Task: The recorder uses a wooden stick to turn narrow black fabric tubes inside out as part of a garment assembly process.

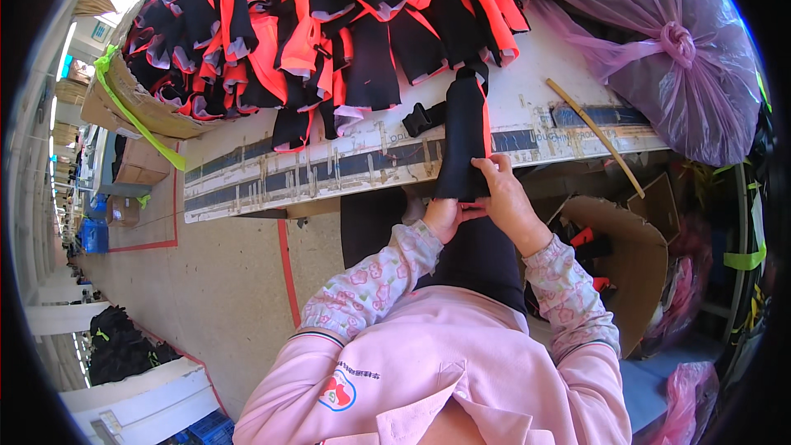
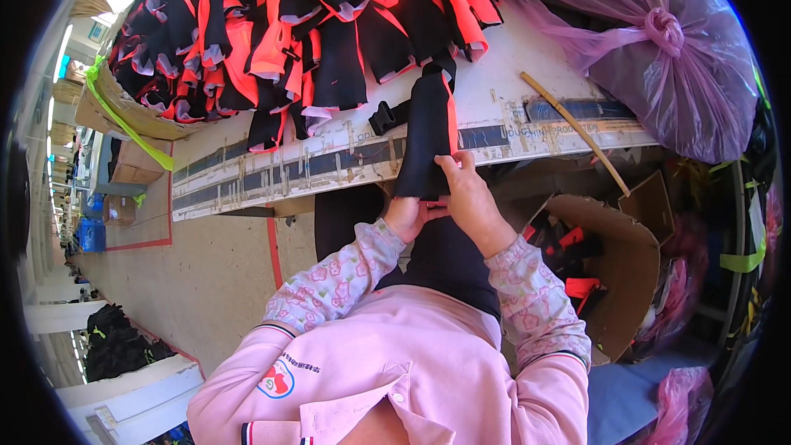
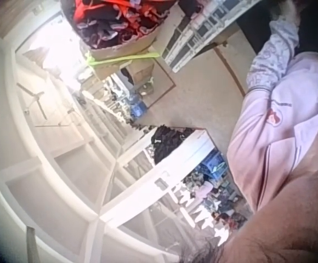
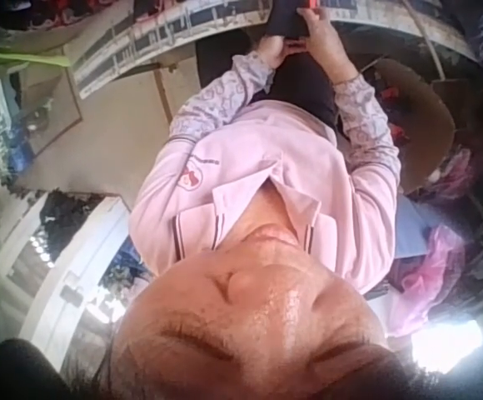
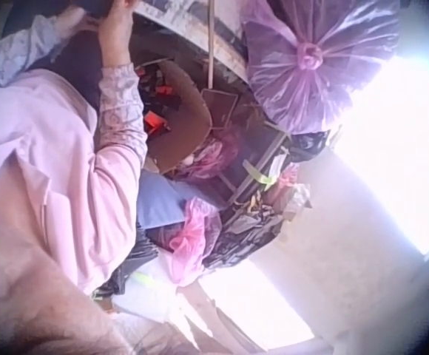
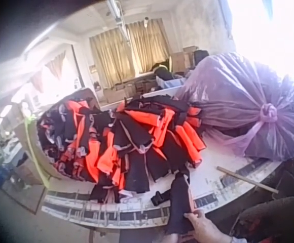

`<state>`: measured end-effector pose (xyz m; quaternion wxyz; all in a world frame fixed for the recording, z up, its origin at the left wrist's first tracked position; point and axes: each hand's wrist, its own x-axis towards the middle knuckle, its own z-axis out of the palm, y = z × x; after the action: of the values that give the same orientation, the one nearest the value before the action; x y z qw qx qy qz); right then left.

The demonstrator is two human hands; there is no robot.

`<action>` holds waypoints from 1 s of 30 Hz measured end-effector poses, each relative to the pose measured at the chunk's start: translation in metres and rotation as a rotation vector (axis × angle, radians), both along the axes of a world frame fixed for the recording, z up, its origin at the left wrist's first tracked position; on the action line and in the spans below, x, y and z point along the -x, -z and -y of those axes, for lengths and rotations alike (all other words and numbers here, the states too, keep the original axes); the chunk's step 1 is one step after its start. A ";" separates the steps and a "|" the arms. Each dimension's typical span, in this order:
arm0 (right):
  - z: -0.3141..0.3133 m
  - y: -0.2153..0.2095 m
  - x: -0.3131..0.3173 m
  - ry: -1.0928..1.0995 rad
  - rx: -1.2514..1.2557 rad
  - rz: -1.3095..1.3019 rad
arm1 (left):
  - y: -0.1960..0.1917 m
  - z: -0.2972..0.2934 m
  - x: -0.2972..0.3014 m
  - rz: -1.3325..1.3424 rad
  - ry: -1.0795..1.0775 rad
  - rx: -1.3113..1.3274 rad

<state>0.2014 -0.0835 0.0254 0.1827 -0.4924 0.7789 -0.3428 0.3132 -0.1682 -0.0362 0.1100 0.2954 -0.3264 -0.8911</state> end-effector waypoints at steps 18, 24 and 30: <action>-0.001 0.004 0.010 -0.024 0.024 0.035 | 0.008 -0.009 0.012 -0.024 -0.064 -0.108; -0.001 -0.028 0.033 -0.216 -0.123 0.088 | 0.008 -0.012 0.019 0.022 -0.143 -0.048; 0.050 -0.029 0.035 -0.150 0.220 -0.403 | 0.014 -0.018 0.027 -0.074 -0.196 0.017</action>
<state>0.1663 -0.1337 0.0540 -0.0061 -0.6242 0.7188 -0.3060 0.2866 -0.1504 -0.0505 0.2112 0.2919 -0.2992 -0.8836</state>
